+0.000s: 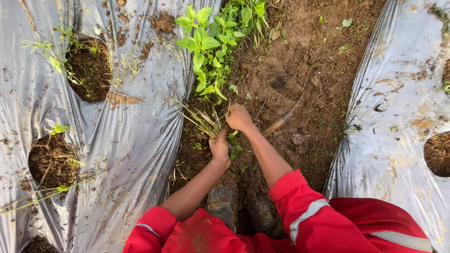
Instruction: The person uses a small hand hoe to loosen the soil around plants and remove weeds from a garden bed covered with plastic mulch. They pull out the weeds by hand and gather them into a pile.
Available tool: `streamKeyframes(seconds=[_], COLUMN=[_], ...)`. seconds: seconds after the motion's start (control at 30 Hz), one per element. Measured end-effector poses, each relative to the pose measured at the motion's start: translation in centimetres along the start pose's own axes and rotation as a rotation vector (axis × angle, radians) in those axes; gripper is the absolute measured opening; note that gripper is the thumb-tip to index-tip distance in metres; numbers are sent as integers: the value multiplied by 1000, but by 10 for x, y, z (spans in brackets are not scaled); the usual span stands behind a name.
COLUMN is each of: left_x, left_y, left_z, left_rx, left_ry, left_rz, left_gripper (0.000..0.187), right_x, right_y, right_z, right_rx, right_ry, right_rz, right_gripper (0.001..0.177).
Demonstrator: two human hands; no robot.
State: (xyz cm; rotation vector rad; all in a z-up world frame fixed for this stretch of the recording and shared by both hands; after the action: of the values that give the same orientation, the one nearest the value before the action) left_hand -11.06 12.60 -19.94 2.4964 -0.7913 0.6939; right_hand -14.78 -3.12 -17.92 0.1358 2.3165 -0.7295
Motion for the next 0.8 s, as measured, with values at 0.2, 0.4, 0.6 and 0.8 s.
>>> streamKeyframes(seconds=[0.2, 0.4, 0.6, 0.8], left_x=[28, 155, 246, 396], left_y=[30, 59, 40, 119], left_z=[-64, -93, -91, -89], left_rx=[-50, -44, -88, -592], left_ry=[64, 195, 346, 178], left_rz=[61, -23, -115, -454], left_gripper=[112, 104, 40, 46], right_x=[-86, -84, -172, -203], right_y=[-42, -106, -197, -229], right_z=[-86, -21, -18, -61], right_rx=[-166, -144, -410, -226], right_ry=[167, 107, 168, 121], right_rz=[253, -48, -463, 90], right_gripper=[42, 69, 32, 56])
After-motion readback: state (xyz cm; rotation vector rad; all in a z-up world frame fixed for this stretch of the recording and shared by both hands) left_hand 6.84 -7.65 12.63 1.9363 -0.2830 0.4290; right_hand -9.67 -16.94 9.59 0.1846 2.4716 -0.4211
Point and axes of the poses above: each hand's wrist, its own z-axis towards the middle knuckle, its own y-axis out of the palm, x = y × z, the point moved 5 cm from there along z, towards the middle knuckle, and after that the axes turned 9 degrees about -x, right-handed, at the moved point
